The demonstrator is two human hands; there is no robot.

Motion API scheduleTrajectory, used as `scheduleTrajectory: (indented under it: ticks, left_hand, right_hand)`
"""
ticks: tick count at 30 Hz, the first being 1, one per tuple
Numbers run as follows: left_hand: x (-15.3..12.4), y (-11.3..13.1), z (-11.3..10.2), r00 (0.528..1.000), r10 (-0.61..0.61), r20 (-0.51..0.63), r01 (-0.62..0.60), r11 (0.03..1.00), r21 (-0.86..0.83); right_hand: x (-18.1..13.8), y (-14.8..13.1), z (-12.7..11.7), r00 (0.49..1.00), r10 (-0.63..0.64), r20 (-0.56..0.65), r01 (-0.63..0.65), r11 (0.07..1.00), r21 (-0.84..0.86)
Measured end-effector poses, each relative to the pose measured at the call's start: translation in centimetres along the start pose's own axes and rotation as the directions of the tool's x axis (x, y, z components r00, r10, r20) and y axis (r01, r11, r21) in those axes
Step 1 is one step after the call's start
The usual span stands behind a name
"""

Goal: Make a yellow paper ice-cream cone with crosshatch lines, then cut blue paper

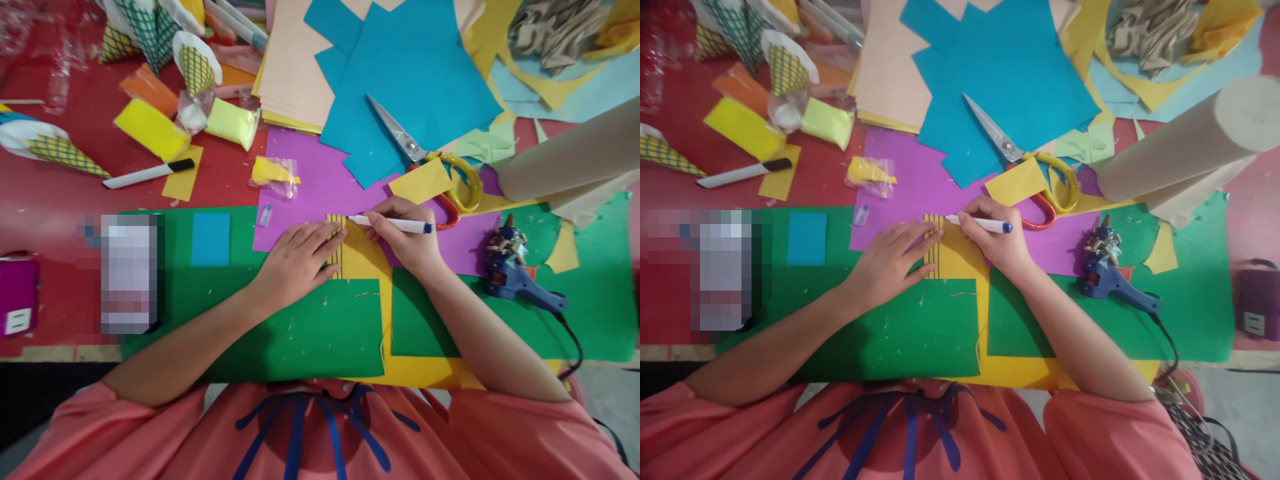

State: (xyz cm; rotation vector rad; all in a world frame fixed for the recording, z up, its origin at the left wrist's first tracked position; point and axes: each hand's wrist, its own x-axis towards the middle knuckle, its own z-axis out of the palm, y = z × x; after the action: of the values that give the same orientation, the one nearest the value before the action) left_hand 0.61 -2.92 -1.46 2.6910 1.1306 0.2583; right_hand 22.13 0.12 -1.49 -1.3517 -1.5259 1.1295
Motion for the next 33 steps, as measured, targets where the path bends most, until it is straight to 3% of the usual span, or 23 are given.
scheduleTrajectory:
  ticks: [33]
  left_hand:
    - [0.01, 0.0, -0.02, 1.0, -0.011, 0.008, 0.011, 1.0, 0.02]
  right_hand:
    - [-0.02, -0.7, -0.42, 0.997, 0.047, 0.069, -0.05, 0.998, 0.046]
